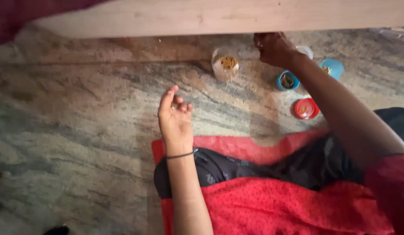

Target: The recorder is seen beading the tassels of a saree.

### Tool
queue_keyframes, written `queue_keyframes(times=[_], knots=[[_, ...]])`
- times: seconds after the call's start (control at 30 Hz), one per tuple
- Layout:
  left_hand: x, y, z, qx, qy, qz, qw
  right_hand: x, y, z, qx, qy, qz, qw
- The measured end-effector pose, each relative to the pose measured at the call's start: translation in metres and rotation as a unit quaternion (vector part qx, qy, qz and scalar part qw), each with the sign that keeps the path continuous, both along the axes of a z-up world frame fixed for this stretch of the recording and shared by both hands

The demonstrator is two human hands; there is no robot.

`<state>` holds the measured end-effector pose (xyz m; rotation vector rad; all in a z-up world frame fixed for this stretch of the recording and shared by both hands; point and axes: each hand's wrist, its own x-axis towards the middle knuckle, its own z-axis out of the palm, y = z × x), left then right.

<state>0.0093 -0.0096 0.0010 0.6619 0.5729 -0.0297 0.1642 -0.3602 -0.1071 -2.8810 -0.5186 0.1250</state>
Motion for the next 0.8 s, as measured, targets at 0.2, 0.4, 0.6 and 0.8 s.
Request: queue_keyframes(times=[0.2, 0.4, 0.6, 0.8], knots=[[-0.002, -0.003, 0.007, -0.002, -0.007, 0.002, 1.000, -0.033, 0.026, 0.043, -0.036, 0.169, -0.030, 0.984], [-0.003, 0.000, 0.006, 0.001, -0.012, 0.004, 1.000, -0.041, 0.033, 0.012, -0.165, 0.152, 0.035, 0.974], [-0.002, -0.001, 0.007, -0.002, 0.004, 0.009, 1.000, -0.045, 0.044, 0.004, -0.129, 0.204, -0.017, 0.970], [-0.001, 0.005, 0.000, -0.003, -0.003, 0.007, 1.000, -0.027, 0.024, -0.012, -0.096, 0.279, -0.055, 0.954]])
